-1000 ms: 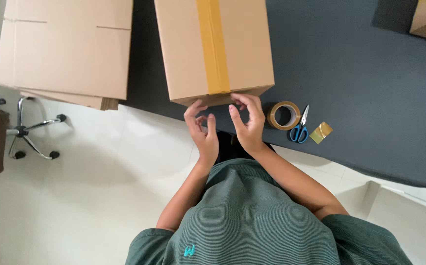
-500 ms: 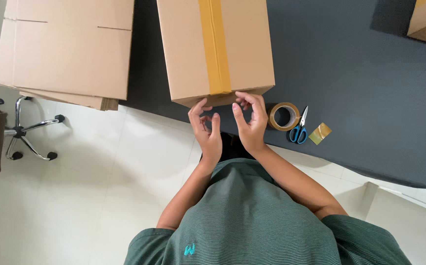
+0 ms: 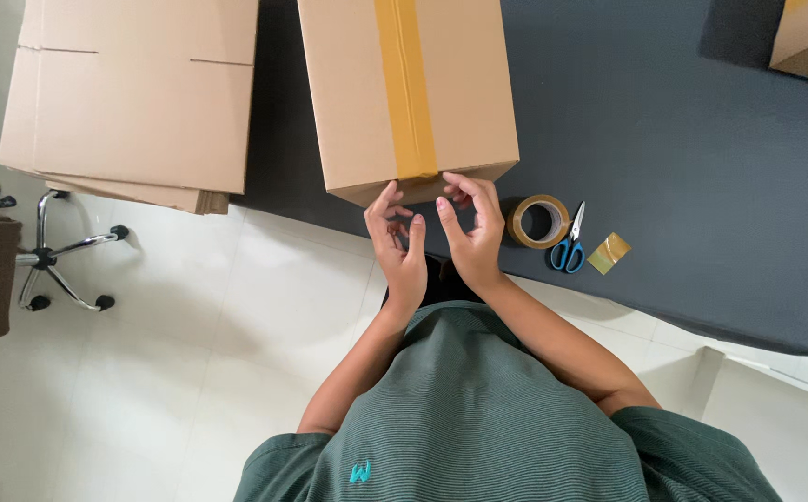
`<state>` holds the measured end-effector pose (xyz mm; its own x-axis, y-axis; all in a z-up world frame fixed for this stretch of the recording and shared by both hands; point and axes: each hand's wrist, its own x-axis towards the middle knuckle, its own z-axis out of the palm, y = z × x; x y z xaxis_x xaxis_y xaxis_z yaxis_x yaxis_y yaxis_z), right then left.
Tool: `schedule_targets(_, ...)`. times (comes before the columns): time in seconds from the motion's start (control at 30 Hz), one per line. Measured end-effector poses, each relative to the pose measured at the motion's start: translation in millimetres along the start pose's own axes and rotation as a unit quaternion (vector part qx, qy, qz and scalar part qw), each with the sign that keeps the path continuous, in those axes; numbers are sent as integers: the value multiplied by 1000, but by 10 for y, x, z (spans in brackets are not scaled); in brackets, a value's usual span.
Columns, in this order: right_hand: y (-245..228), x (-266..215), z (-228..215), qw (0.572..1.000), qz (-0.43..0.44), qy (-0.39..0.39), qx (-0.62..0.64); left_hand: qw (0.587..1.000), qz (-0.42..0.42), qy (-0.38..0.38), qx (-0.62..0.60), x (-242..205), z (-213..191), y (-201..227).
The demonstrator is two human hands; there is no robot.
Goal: The person unfolds and tapes the bottom of a cardboard box, then repeats the action for another box.
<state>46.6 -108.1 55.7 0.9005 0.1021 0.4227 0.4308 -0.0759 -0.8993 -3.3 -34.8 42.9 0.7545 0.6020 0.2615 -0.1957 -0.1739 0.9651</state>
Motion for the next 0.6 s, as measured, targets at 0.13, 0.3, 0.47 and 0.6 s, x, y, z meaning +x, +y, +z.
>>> schedule_targets(0.13,-13,6,-13,1000,2,-2,7,1000,1,3,-3,-1,13,-29)
schedule_targets(0.3,-29,4,-3,1000,1,-1,0,1000,-13,3,-21,-10,27,-2)
schedule_targets(0.47,-39,11,-16,1000,3,-4,2,1000,-11,2,-24,-7,35,-15)
schedule_targets(0.6,-4,14,-41,1000,-2,-18,-4,999,-10,10,-30,-16,44,-77)
